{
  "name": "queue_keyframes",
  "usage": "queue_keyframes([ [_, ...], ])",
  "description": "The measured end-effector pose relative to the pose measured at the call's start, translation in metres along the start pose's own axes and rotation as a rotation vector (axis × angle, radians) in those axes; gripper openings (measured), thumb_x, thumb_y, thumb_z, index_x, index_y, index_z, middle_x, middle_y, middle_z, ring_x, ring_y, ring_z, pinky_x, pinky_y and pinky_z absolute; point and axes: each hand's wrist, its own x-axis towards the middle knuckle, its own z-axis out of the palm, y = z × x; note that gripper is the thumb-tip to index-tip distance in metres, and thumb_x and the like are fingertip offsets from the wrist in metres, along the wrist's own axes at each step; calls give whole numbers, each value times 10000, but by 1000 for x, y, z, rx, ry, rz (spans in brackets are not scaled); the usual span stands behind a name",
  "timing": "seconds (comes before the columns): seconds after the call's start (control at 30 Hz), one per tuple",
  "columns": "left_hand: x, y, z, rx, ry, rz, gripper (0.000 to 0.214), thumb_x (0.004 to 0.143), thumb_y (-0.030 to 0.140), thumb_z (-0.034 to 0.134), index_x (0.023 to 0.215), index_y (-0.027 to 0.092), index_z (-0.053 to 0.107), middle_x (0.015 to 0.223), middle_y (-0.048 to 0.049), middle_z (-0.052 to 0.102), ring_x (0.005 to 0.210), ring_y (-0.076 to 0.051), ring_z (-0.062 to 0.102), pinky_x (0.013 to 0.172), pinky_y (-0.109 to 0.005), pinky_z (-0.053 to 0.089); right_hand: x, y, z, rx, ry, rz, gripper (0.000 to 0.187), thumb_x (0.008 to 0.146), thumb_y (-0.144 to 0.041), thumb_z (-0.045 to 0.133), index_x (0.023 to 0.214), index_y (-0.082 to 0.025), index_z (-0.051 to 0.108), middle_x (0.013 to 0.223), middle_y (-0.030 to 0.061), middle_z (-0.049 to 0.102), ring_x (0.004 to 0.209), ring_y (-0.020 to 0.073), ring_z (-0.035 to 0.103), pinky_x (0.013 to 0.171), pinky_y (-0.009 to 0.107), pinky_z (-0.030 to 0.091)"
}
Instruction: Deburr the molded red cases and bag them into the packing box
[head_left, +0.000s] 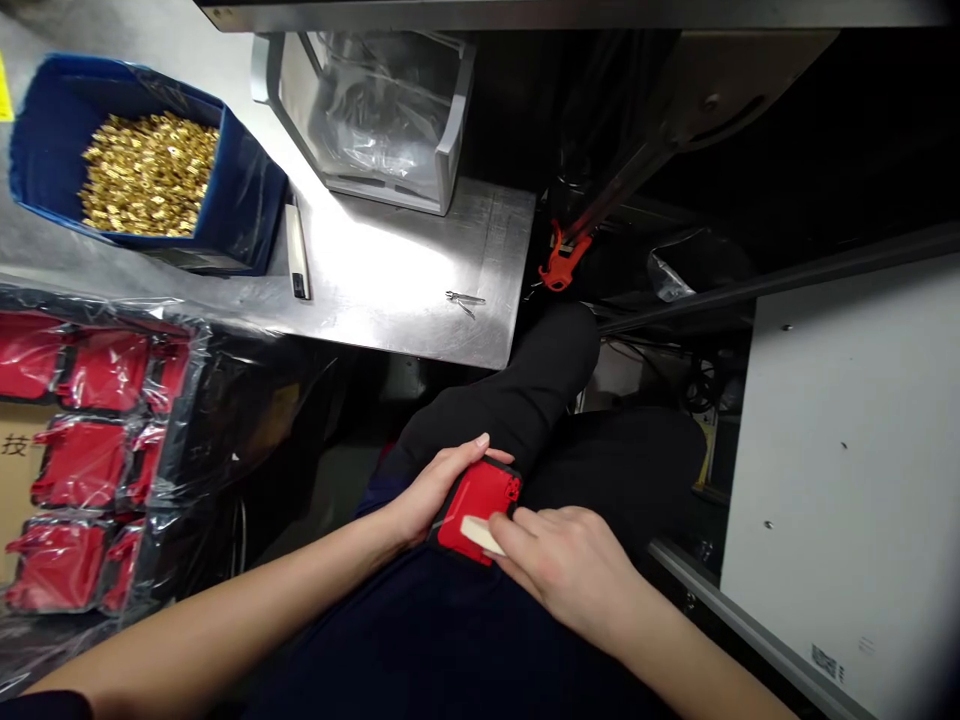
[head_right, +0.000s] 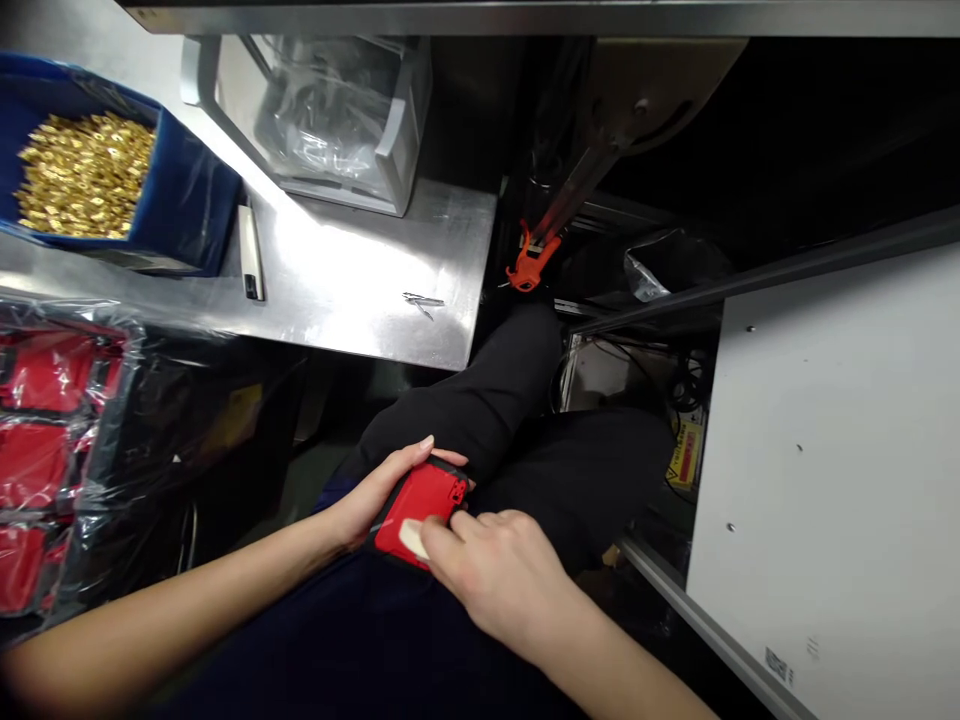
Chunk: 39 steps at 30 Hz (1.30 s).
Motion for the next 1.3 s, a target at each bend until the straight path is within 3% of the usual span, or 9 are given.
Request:
queue_keyframes([
  [0.2,-3,6,-2,-42,-38,-46,604,886,634,639,1184,117,732,1103,-189,789,950,-302,750,828,-377,589,-1,4,-4,-29,8,19,196,1082,-350,422,1040,-240,579,724,-27,637,586,157,609,563,347,224],
  [0.4,0,7,-1,-26,-17,-67,590,893,624,638,1186,119,725,1092,-182,787,923,-293,754,801,-366,596,3,1,-3,-20,23,83,164,1062,-316,474,1179,-250,568,778,-29,683,611,165,644,557,336,212],
  [0.67,3,4,-2,0,-18,-49,602,877,633,652,1198,131,736,1104,-181,787,913,-287,750,828,-371,592,-5,-8,-6,-58,24,166,79,1043,-310,508,1031,-255,563,674,-59,640,517,158,604,540,330,206],
  [0.83,3,4,-3,6,-15,-67,603,893,637,624,1205,134,741,1143,-190,779,966,-312,747,843,-387,590,2,-14,-4,-38,36,198,123,1055,-343,478,994,-259,544,692,-58,665,513,167,613,529,320,212],
  [1.03,4,6,-3,23,-35,-64,606,885,632,642,1215,133,734,1137,-196,781,947,-305,748,845,-393,593,-12,-12,-3,-96,82,233,254,1090,-342,342,916,-251,503,614,-57,615,441,156,560,513,311,183],
  [1.2,6,5,-2,5,-2,-84,610,886,640,639,1206,129,735,1161,-198,774,978,-316,746,846,-395,596,-1,-10,-4,-85,68,217,127,1052,-336,472,969,-255,524,652,-55,650,476,171,592,524,316,194],
  [1.3,6,5,-2,-7,-17,-81,605,890,633,641,1206,127,737,1157,-199,775,969,-304,746,844,-382,595,-3,-10,-6,-76,62,218,137,1055,-334,460,960,-258,524,634,-60,639,448,171,579,508,313,186],
])
